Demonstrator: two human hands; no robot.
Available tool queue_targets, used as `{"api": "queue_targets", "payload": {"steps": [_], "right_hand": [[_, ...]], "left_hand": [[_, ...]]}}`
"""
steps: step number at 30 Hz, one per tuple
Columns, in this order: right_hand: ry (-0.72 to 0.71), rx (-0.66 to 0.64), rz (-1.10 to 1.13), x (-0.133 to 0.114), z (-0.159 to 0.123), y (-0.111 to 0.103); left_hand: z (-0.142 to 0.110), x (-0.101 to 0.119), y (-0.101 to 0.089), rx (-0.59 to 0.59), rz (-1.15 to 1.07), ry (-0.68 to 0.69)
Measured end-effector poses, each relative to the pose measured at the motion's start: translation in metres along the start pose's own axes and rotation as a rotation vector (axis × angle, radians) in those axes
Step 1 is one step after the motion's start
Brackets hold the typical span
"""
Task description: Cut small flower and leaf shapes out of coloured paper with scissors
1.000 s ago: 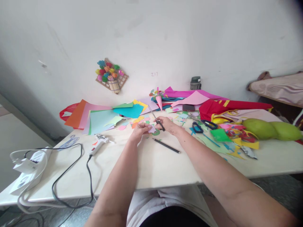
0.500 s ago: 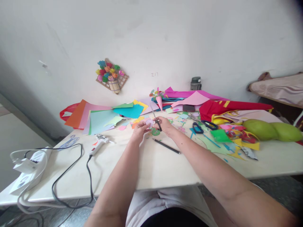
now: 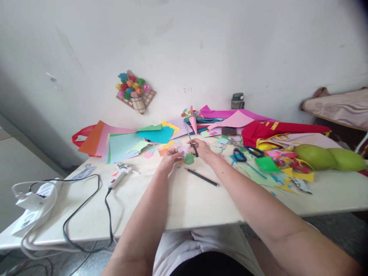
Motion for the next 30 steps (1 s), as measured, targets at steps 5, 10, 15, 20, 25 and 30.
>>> {"api": "queue_targets", "payload": {"steps": [5,10,15,20,25,30], "right_hand": [[0.032,0.014,0.003,-0.002,-0.003,0.005],[0.120,-0.050,-0.072,-0.003,-0.007,0.005],[0.131,-0.247,-0.232,-0.001,-0.007,0.001],[0.151,-0.394,-0.330,0.003,-0.008,-0.001],[0.124,-0.427,-0.341,0.009,-0.004,-0.004],[0.135,-0.450,-0.335,0.011,-0.004,-0.004]], "left_hand": [[0.001,0.000,0.001,0.049,-0.039,0.012],[0.002,0.002,-0.006,0.111,-0.090,0.056],[0.003,0.003,-0.011,0.168,-0.089,0.061],[0.004,0.004,-0.015,0.189,-0.105,0.079],[0.004,0.003,-0.017,0.203,-0.105,0.068],[0.006,0.001,-0.019,0.204,-0.119,0.065]]}}
Point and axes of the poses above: each hand's wrist, its own z-axis towards the middle knuckle, its own y-axis out of the palm, x = y × z, the point moved 3 cm from there along z, towards the middle knuckle, and after that the axes turned 3 degrees about -z, right-handed, at the moved point
